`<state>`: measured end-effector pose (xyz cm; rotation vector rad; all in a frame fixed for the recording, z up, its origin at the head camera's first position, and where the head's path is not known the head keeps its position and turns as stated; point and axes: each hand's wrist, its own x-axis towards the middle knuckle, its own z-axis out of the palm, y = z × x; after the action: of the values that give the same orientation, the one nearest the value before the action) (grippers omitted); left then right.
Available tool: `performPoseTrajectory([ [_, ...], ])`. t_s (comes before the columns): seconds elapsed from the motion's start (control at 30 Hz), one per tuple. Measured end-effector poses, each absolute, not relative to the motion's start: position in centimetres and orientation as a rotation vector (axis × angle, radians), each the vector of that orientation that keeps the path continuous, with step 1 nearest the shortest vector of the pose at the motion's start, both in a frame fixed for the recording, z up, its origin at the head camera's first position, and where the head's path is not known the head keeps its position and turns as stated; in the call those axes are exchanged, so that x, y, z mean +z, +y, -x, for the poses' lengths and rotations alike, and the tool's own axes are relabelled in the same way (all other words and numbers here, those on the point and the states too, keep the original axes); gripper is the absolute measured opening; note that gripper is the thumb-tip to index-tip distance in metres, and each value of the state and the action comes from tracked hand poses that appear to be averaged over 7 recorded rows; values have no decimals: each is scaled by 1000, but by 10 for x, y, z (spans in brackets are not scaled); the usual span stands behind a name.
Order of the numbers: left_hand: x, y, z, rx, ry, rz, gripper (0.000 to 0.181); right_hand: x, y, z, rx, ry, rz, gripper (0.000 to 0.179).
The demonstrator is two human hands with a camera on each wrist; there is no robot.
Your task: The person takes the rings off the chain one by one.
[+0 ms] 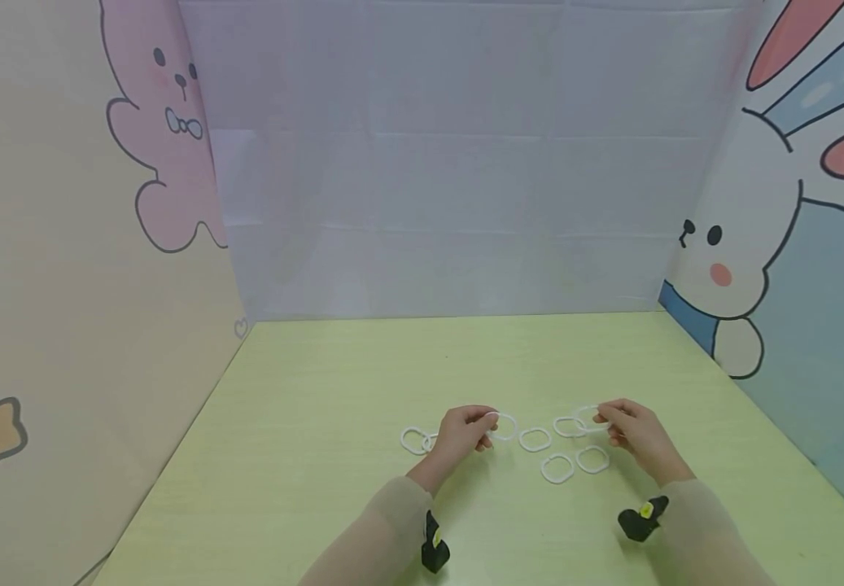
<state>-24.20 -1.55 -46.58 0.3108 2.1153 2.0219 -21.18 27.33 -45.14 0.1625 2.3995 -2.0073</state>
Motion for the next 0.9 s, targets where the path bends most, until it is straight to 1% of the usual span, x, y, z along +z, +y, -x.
performPoseTrajectory([
  [0.1,-466,-15,242,2020,2119,-311,22,-453,276,211,-1997,2405,-180,38],
  [0.33,-467,-16,242,2017,2124,-309,22,-457,285,211,-1978,2407,-224,32],
  [0.67,-467,-16,241,2020,2114,-321,23,-463,293,210,-1929,2428,-280,35],
  [0.9,-467,-15,241,2020,2117,-311,22,-465,298,211,-1907,2419,-273,37],
])
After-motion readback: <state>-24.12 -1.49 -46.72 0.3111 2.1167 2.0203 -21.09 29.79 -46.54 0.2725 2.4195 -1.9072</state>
